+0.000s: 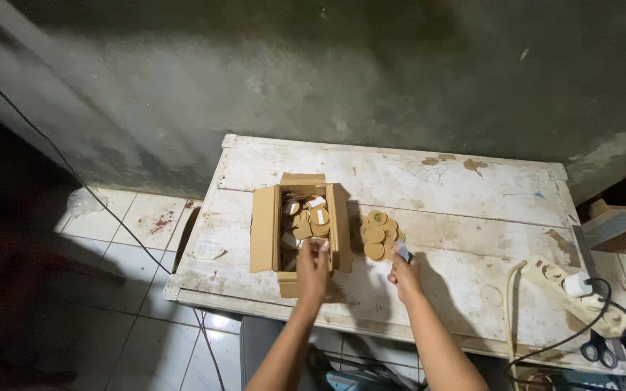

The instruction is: The person wipes and cleans circular wooden pieces by hand with a cloth, picking them up from a pile on a table and placing them into a small cardboard box after cleaning.

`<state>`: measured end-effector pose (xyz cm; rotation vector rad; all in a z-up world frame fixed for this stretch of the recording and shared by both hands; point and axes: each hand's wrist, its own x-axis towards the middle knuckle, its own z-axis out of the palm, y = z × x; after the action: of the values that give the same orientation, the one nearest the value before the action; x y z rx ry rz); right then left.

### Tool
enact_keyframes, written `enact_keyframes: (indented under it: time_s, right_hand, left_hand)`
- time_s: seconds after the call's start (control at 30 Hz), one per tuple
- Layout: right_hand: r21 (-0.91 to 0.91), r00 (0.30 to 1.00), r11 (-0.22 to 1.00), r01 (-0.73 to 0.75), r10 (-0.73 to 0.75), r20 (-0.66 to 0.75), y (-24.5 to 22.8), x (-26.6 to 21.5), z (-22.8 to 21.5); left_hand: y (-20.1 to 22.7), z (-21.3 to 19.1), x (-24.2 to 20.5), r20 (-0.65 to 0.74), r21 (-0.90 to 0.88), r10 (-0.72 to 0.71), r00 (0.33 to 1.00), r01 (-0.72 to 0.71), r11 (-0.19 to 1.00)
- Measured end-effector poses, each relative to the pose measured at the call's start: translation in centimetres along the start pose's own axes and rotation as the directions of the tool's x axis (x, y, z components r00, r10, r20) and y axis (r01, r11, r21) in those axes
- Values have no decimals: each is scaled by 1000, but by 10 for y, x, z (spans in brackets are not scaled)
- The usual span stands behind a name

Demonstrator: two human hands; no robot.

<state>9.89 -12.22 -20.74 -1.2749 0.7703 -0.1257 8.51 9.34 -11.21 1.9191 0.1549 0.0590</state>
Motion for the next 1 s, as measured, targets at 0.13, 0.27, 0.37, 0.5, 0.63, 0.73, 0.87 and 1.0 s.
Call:
enact_keyframes:
  time_s: [0.13, 0.27, 0.37, 0.5, 0.63, 0.73, 0.87, 1.0]
  right_hand:
    - [-37, 998, 999, -30, 31, 45, -10, -25, -13]
    - [-13, 990, 995, -100, 101, 100, -28, -48, -18]
    - [1, 989, 997, -81, 80, 121, -42, -64, -18]
    - [9, 988, 999, -34, 32, 151, -36, -63, -24]
    - [60, 963, 998, -22, 5, 269, -19, -62, -36]
    - [-6, 958, 1000, -15, 16, 286, -25, -71, -34]
    - [23, 955, 1000, 17, -23, 295, -12, -60, -37]
    - [60, 954, 997, 38, -54, 294, -25, -70, -35]
  left_hand:
    - [-12, -16, 38, -28, 144, 13, 1000, -8, 990]
    - [-67, 3, 67, 182, 549, -132, 974, 11, 836]
    - [-73, 6, 73, 265, 659, -236, 935, 3, 752]
    - [-78, 12, 83, 255, 732, -257, 932, -12, 681]
    - [-21, -19, 74, 164, 593, -325, 931, 170, 787]
    - [-36, -25, 82, 104, 365, -149, 983, 102, 926]
    - [-26, -29, 86, 86, 284, -80, 993, 52, 957]
    - [-34, -15, 88, -5, 20, -83, 997, 83, 996]
